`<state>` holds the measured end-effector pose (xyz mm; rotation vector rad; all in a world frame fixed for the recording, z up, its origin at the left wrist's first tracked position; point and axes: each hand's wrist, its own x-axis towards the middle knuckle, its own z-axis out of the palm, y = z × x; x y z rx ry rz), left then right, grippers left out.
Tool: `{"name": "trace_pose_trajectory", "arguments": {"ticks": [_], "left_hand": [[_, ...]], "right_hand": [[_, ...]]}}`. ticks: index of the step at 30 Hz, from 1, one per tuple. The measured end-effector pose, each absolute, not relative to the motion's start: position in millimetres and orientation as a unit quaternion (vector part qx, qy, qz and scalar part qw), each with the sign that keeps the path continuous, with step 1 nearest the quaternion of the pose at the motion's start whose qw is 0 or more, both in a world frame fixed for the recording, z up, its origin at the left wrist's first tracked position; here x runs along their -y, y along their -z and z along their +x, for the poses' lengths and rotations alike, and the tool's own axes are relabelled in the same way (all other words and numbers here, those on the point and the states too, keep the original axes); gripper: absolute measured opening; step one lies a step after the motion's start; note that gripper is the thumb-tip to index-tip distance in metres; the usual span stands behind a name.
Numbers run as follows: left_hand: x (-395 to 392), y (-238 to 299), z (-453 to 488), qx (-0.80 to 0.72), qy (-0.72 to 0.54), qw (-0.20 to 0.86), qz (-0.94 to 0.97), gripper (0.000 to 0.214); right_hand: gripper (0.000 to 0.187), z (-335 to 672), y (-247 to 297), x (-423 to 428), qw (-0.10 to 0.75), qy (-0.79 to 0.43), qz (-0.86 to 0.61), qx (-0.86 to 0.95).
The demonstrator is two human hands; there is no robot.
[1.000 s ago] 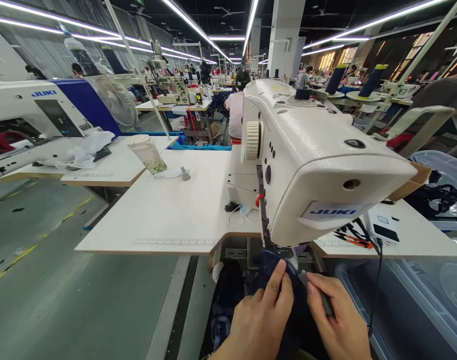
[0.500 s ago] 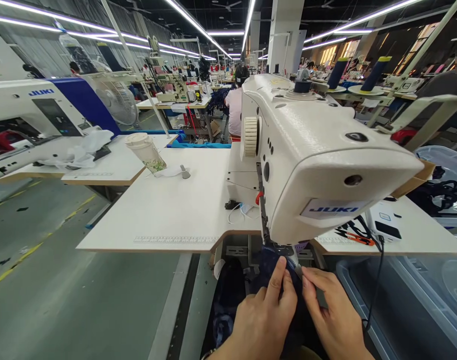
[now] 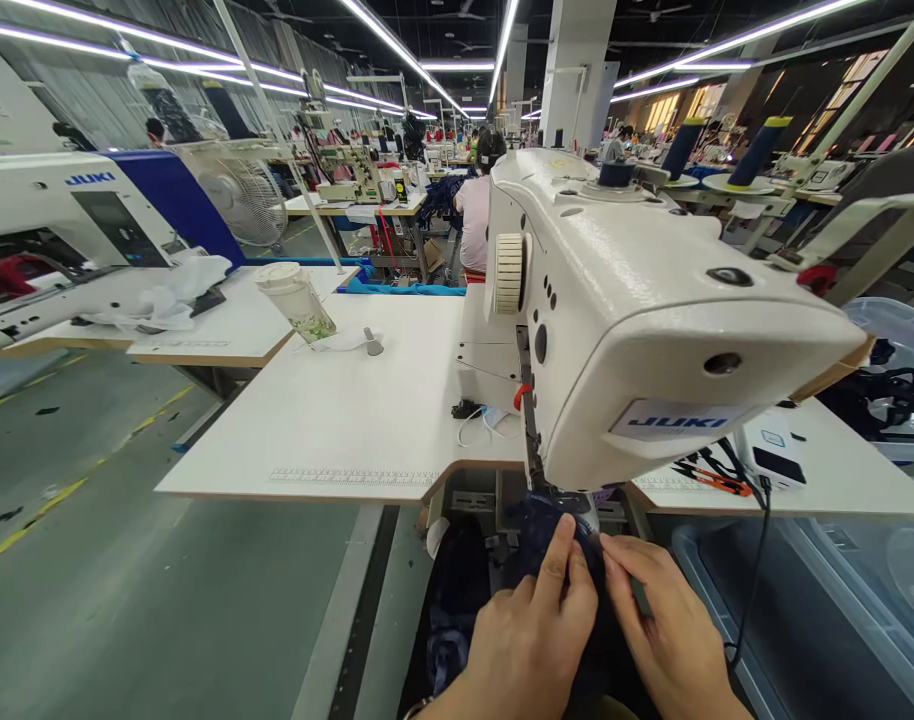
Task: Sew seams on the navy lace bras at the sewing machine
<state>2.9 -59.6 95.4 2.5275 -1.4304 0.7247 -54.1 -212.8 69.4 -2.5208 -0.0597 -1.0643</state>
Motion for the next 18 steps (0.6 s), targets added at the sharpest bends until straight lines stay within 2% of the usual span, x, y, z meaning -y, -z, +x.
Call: {"name": "trace_pose_trajectory", "arguments": {"ticks": [10, 18], "left_hand": [[61.0, -94.7, 2.3, 0.472, -0.246, 0.074, 0.844, 0.045], [66.6, -93.2, -1.6, 0.453, -0.266, 0.084, 0.847, 0.038]], "right_hand": [[0.017, -51.5, -67.4, 213.5, 0.18, 0.382, -0.906, 0.043], [0.017, -53.9, -74.1, 218.8, 0.188, 0.358, -0.912, 0.064]]}}
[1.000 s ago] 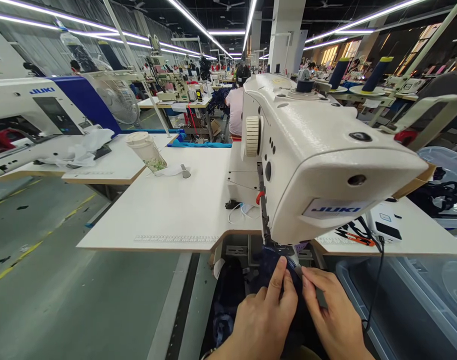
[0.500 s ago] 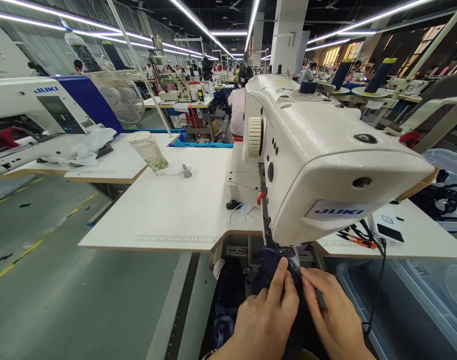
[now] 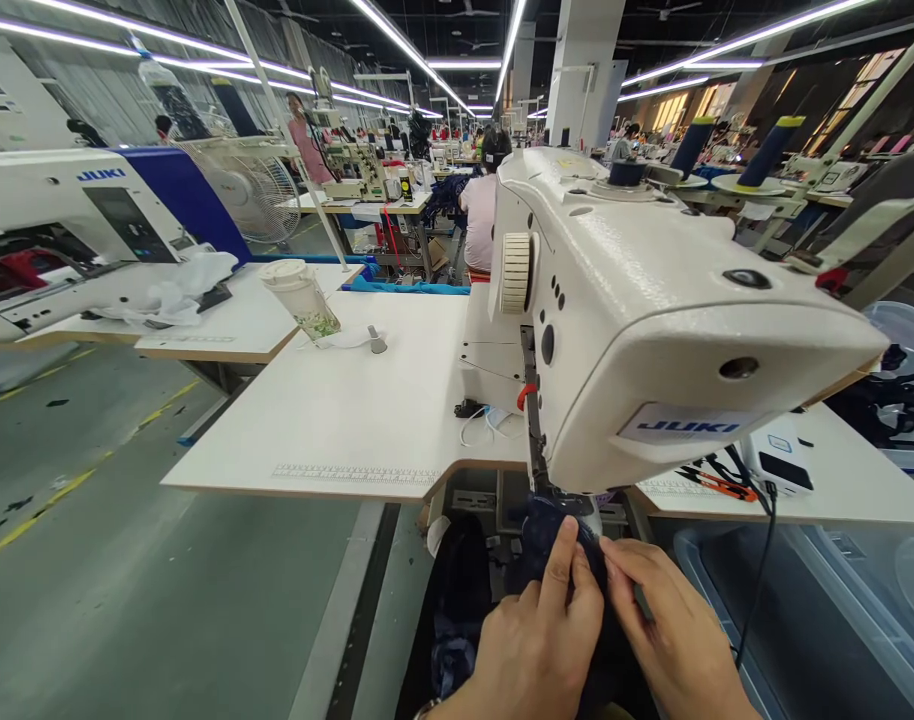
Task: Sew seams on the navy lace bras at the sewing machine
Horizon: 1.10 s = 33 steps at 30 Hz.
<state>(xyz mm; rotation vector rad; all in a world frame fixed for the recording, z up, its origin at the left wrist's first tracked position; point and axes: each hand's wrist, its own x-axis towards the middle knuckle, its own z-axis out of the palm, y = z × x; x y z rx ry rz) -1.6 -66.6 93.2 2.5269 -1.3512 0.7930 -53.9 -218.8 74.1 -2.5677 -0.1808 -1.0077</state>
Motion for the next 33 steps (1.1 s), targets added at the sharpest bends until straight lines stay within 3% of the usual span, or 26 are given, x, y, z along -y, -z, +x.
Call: {"name": "trace_pose_trajectory", "arguments": {"ticks": [13, 25, 30, 33], "left_hand": [[71, -79, -5, 0.417, -0.304, 0.093, 0.852, 0.036], [73, -64, -7, 0.4, -0.293, 0.097, 0.863, 0.038], [72, -68, -5, 0.414, -0.284, 0.089, 0.86, 0.041], [71, -73, -4, 0.424, -0.28, 0.083, 0.858, 0.043]], "right_hand": [[0.015, -65, -81, 220, 0.269, 0.301, -0.915, 0.001], [0.016, -57, -69, 219, 0.253, 0.334, -0.908, 0.01], [0.016, -66, -78, 228, 0.318, 0.281, -0.904, 0.046], [0.013, -67, -78, 244, 0.365, 0.271, -0.89, -0.041]]}}
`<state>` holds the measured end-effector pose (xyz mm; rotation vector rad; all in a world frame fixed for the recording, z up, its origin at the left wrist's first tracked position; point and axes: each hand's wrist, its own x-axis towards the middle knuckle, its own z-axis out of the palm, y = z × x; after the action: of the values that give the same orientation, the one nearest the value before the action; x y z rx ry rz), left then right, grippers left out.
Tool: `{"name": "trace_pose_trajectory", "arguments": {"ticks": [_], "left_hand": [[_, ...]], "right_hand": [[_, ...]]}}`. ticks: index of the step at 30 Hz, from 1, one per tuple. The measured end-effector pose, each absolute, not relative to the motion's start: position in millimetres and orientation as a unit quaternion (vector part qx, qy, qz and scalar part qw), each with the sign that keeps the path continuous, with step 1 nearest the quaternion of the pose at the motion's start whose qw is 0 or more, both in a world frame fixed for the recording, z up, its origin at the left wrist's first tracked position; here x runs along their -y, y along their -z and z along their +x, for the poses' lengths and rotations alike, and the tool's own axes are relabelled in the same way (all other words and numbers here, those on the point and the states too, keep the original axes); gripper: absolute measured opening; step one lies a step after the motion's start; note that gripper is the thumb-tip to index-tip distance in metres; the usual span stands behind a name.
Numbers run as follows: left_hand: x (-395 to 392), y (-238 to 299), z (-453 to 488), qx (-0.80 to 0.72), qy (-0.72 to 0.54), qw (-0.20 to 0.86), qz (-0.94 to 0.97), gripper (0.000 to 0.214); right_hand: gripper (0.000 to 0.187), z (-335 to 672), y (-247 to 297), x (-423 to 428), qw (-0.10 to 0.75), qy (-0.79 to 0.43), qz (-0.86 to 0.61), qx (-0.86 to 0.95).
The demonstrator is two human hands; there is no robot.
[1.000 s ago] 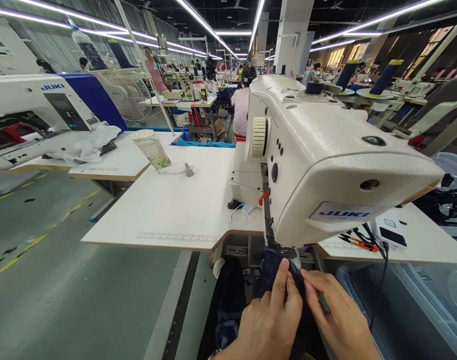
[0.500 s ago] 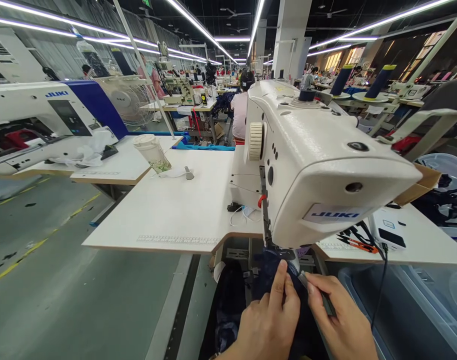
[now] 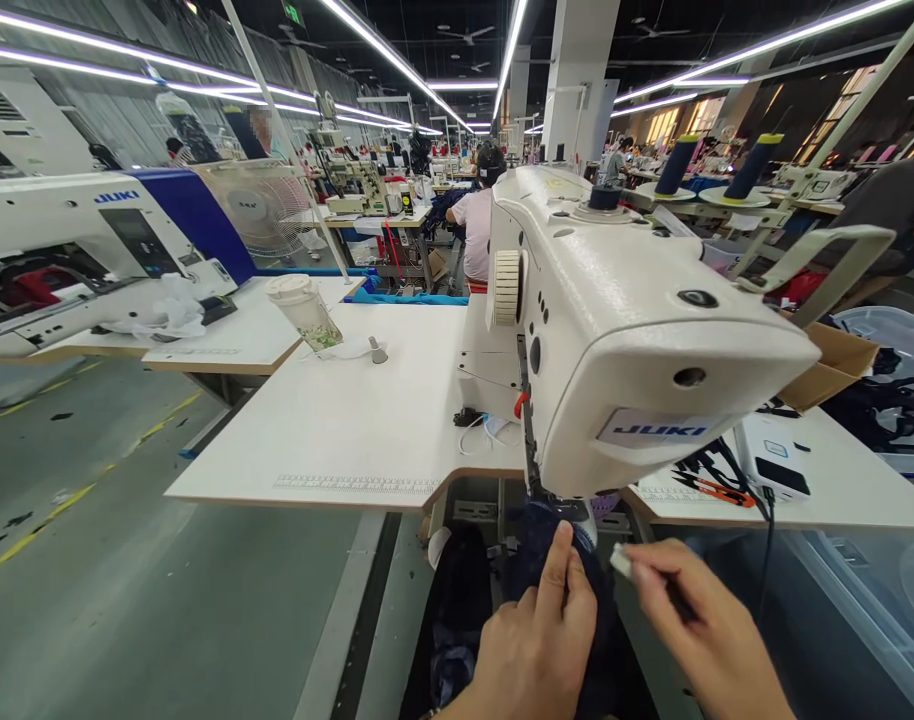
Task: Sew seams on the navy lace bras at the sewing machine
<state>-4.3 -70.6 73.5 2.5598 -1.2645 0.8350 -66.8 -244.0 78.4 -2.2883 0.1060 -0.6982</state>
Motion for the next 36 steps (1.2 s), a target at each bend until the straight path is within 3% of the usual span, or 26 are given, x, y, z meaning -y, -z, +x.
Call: {"name": "trace_pose_trajectory", "arguments": {"ticks": [4, 10, 16, 19, 21, 24, 26, 29, 31, 33, 36], "left_hand": [[67, -78, -4, 0.446, -0.257, 0.082, 0.853, 0.048], [62, -73, 1, 0.47, -0.206, 0.089, 0.854, 0.053], [58, -76, 4, 0.476, -0.191, 0.088, 0.854, 0.053], [58, -77, 5, 0.476, -0.186, 0.093, 0.854, 0.05], [60, -74, 5, 0.471, -0.187, 0.1, 0.856, 0.05], [63, -68, 4, 0.462, -0.197, 0.125, 0.856, 0.045], [61, -70, 2, 0.457, -0.191, 0.181, 0.85, 0.038], [48, -87, 4, 0.414, -0.106, 0.323, 0.844, 0.033], [35, -105, 8, 0.339, -0.029, 0.4, 0.851, 0.029], [24, -121, 13, 0.248, 0.035, 0.45, 0.857, 0.033], [12, -132, 21, 0.183, 0.119, 0.499, 0.838, 0.043]], "right_hand": [[0.025, -39, -62, 281, 0.364, 0.282, -0.868, -0.184], [0.033, 38, -27, 330, 0.183, 0.231, -0.94, -0.174], [0.03, 50, -29, 337, 0.191, 0.25, -0.933, -0.173], [0.045, 13, -42, 314, 0.296, 0.181, -0.931, -0.112], [0.058, -17, -50, 288, 0.499, -0.01, -0.865, 0.053], [0.057, -49, -58, 251, 0.645, -0.059, -0.759, 0.068], [0.044, -58, -61, 242, 0.675, -0.025, -0.737, 0.005], [0.026, -65, -61, 260, 0.6, -0.052, -0.798, 0.016], [0.023, -68, -49, 282, 0.472, -0.132, -0.87, 0.048], [0.022, -69, -20, 298, 0.35, -0.185, -0.918, 0.021], [0.023, -65, 47, 299, 0.239, -0.205, -0.949, -0.013]]}}
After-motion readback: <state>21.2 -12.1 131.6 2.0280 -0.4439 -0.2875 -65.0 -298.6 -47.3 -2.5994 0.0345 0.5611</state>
